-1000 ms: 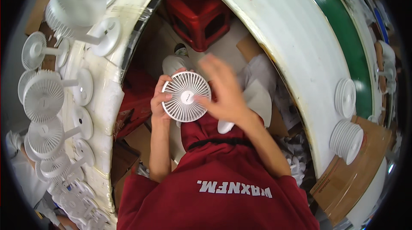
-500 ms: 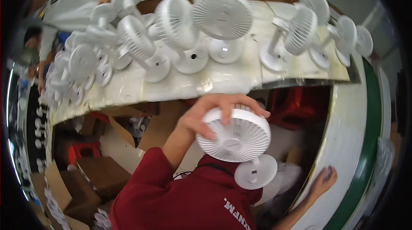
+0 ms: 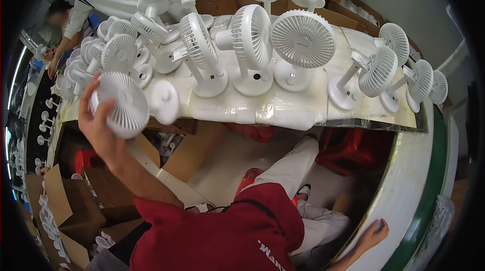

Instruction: The person is assembling small white desktop electric fans at a factory workstation, attaching the grills and bases.

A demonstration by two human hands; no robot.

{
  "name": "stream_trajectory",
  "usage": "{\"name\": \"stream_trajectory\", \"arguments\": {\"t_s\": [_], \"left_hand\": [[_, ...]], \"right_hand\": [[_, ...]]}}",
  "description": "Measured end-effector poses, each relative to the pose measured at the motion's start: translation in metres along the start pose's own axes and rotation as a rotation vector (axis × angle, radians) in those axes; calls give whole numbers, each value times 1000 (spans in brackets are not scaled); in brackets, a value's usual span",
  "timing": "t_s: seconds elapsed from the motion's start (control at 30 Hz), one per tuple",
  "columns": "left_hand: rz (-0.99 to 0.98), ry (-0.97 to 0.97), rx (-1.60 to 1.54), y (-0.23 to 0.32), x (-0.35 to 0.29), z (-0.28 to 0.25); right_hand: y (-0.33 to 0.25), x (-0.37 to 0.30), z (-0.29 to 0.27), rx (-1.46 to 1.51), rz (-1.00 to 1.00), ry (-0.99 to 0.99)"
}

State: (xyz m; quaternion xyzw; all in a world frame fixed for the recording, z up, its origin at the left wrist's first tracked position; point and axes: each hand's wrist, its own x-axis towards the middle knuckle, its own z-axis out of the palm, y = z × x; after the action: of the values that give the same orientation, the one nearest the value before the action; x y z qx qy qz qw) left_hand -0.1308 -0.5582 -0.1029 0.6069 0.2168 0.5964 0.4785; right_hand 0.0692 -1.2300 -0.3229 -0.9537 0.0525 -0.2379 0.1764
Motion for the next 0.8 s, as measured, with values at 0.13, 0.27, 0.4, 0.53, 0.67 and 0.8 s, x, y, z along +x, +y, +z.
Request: {"name": "stream_trajectory", "arguments": {"t_s": [0.13, 0.27, 0.4, 0.53, 0.67, 0.8], "left_hand": [[122, 222, 338, -34, 3, 26], [10, 214, 312, -67, -7, 30], [4, 173, 399, -79, -28, 43], [-94, 58, 397, -79, -59, 57], [-103, 11, 435, -70, -43, 77], [-86, 22, 479, -79, -10, 83]], "right_hand": [[31, -14, -1, 5, 17, 4], [64, -24, -4, 6, 12, 9], [104, -38, 2, 1, 3, 7], [134, -58, 1, 5, 47, -15], [116, -55, 2, 20, 61, -21], [84, -46, -2, 11, 62, -18]]}}
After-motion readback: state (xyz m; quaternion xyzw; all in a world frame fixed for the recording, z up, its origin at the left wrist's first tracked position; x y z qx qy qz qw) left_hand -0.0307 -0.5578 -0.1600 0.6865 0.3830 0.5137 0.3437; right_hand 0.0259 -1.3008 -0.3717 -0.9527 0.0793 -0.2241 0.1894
